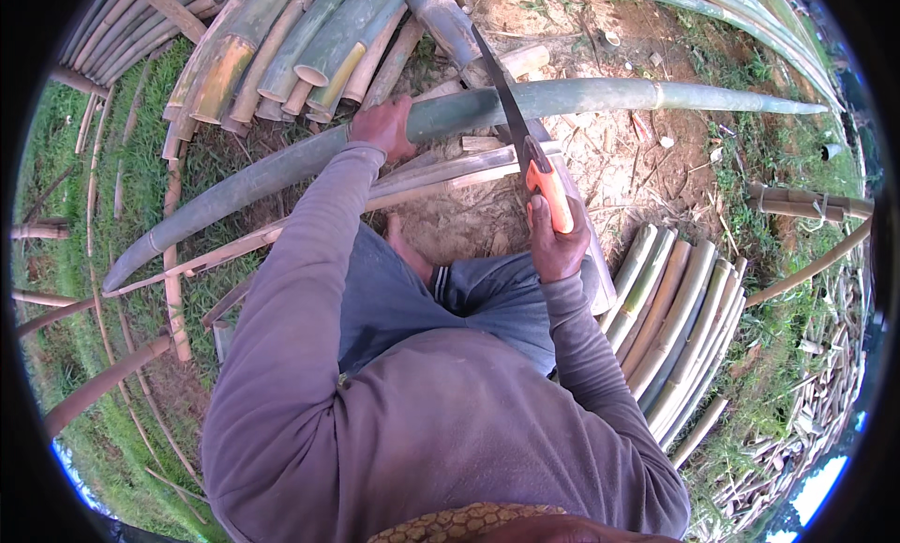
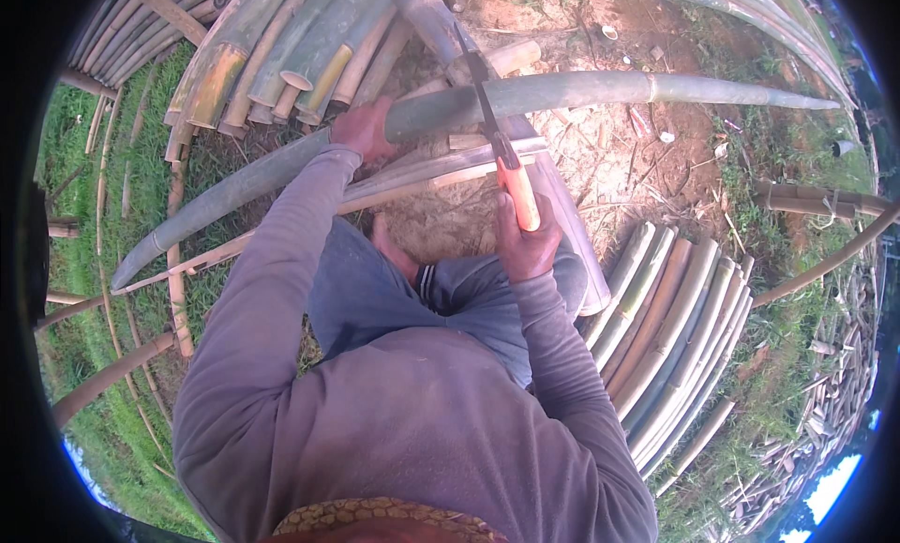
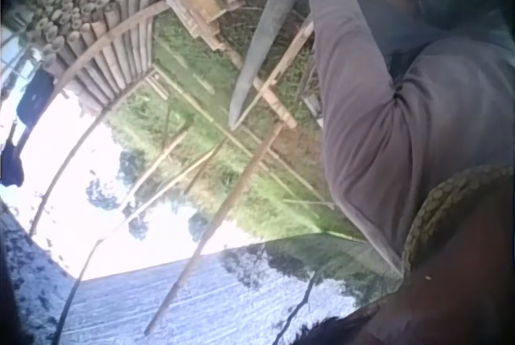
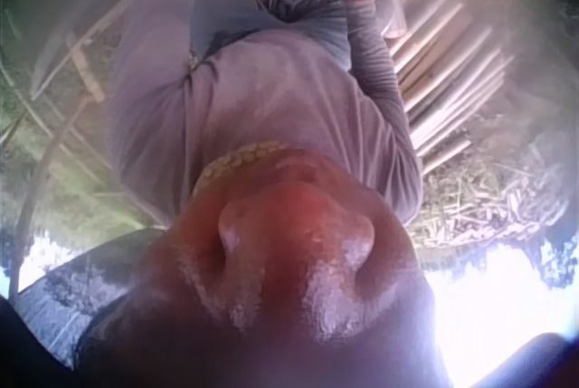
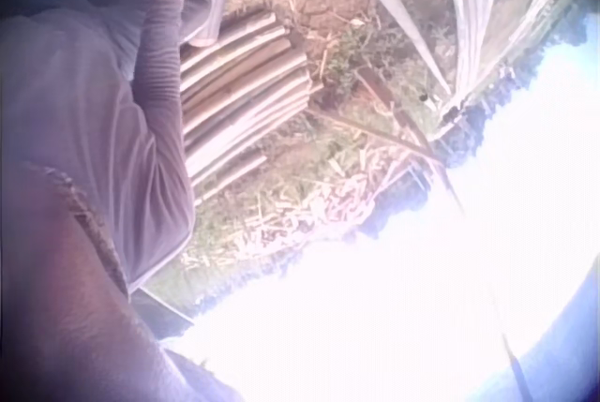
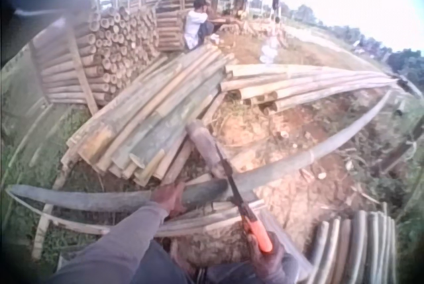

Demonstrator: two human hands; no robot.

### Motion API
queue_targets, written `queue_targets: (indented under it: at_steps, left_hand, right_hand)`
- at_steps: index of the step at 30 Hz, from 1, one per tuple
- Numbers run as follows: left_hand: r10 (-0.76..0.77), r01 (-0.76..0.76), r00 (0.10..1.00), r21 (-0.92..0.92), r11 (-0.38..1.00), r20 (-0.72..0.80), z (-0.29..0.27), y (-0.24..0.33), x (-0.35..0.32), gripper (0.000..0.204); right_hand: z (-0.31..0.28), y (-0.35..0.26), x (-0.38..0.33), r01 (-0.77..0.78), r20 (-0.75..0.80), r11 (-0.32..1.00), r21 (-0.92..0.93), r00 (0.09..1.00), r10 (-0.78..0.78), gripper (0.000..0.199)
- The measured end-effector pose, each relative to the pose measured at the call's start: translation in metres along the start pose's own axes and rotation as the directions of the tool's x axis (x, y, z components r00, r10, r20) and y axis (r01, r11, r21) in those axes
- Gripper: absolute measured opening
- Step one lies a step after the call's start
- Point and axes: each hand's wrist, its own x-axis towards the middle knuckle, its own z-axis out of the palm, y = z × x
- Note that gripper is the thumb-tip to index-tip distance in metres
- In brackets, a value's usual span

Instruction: The person sits on the ground and uses a hand saw to cut bamboo poles into shorter sections. They position the bamboo on a makeshift stand, saw through it, and then move the cut pieces aside. The process is repeated with multiple bamboo poles.

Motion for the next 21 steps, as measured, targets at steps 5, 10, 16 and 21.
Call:
queue_targets:
  at_steps: [5,10,16,21]
  left_hand:
    - [-0.019,0.019,1.0,-0.002,1.0,0.014,0.015,-0.009,-0.003,0.074]
    - [-0.006,0.005,0.999,-0.025,1.0,-0.05,0.016,-0.009,-0.008,0.071]
    - [0.014,-0.015,0.997,-0.006,1.0,-0.076,0.012,-0.002,-0.002,0.071]
    - [0.006,-0.007,0.999,-0.029,1.0,-0.04,0.023,-0.015,-0.003,0.07]
  right_hand:
    - [-0.073,0.0,-0.107,0.012,0.049,0.987,-0.162,0.999,-0.004,0.028]
    - [-0.028,0.024,-0.043,-0.016,0.045,0.999,-0.041,0.999,0.018,0.021]
    - [0.036,0.027,0.056,0.032,0.005,0.998,0.047,0.999,-0.032,0.019]
    - [-0.045,0.01,-0.074,-0.073,0.04,0.997,-0.002,0.997,0.073,0.029]
